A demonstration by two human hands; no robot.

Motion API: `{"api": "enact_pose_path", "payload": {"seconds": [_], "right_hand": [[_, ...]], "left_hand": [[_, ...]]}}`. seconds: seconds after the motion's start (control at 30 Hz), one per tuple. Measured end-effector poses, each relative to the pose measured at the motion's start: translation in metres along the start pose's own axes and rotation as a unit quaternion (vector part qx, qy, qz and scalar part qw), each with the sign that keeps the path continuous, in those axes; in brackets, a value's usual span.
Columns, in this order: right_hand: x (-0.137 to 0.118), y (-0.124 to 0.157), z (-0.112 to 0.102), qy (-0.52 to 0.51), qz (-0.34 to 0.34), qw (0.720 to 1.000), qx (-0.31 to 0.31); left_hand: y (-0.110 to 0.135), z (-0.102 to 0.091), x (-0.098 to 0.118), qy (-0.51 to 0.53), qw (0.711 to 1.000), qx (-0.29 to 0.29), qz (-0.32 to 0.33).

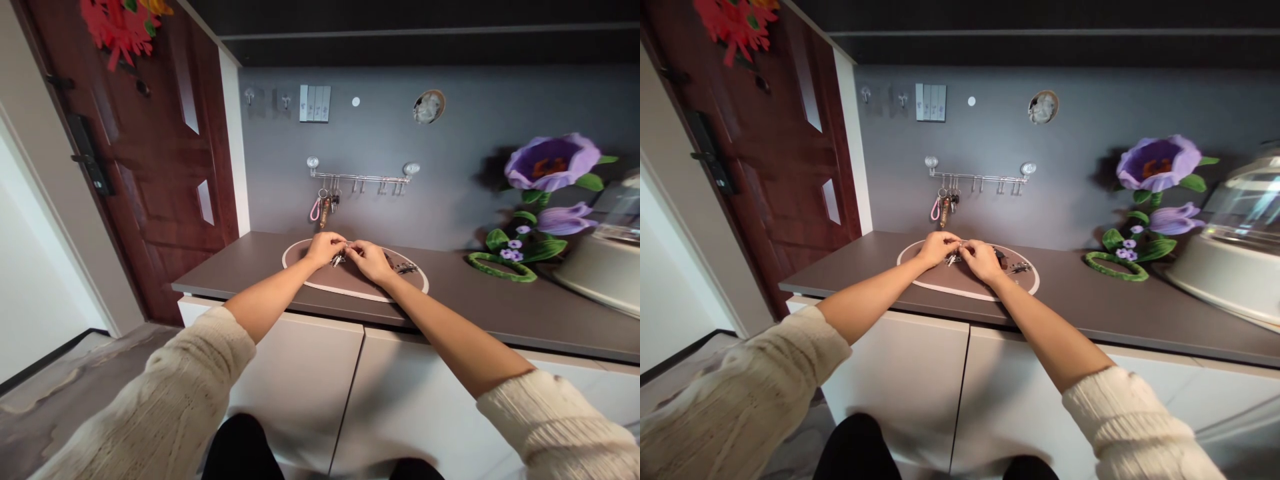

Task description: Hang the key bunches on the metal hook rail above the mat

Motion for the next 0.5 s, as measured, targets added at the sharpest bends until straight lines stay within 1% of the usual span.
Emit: {"api": "enact_pose_path", "payload": {"seconds": [0.13, 0.23, 0.4, 0.5], "right_hand": [[0.004, -0.001, 0.000, 0.006, 0.003, 1.000, 0.007], [0.008, -0.002, -0.002, 0.001, 0.018, 1.000, 0.019], [0.013, 0.000, -0.005, -0.041, 0.064, 0.996, 0.043], [0.014, 0.001, -0.007, -0.070, 0.075, 0.993, 0.050]], "left_hand": [[0.001, -0.001, 0.002, -0.007, 1.000, 0.002, 0.010], [0.001, -0.002, 0.003, -0.011, 1.000, 0.005, 0.015], [0.000, 0.002, 0.000, 0.019, 0.999, -0.012, 0.023], [0.000, 0.004, -0.001, 0.046, 0.999, -0.017, 0.019]]}}
Point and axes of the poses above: each hand's wrist, its own y-axis away from the middle knuckle, its own z-axis out of the palm, x = y × z, the point moved 5 cm from there along -y, towards the middle knuckle, and after that the axes turned 15 degrees about -x, right-handed, at the moved point
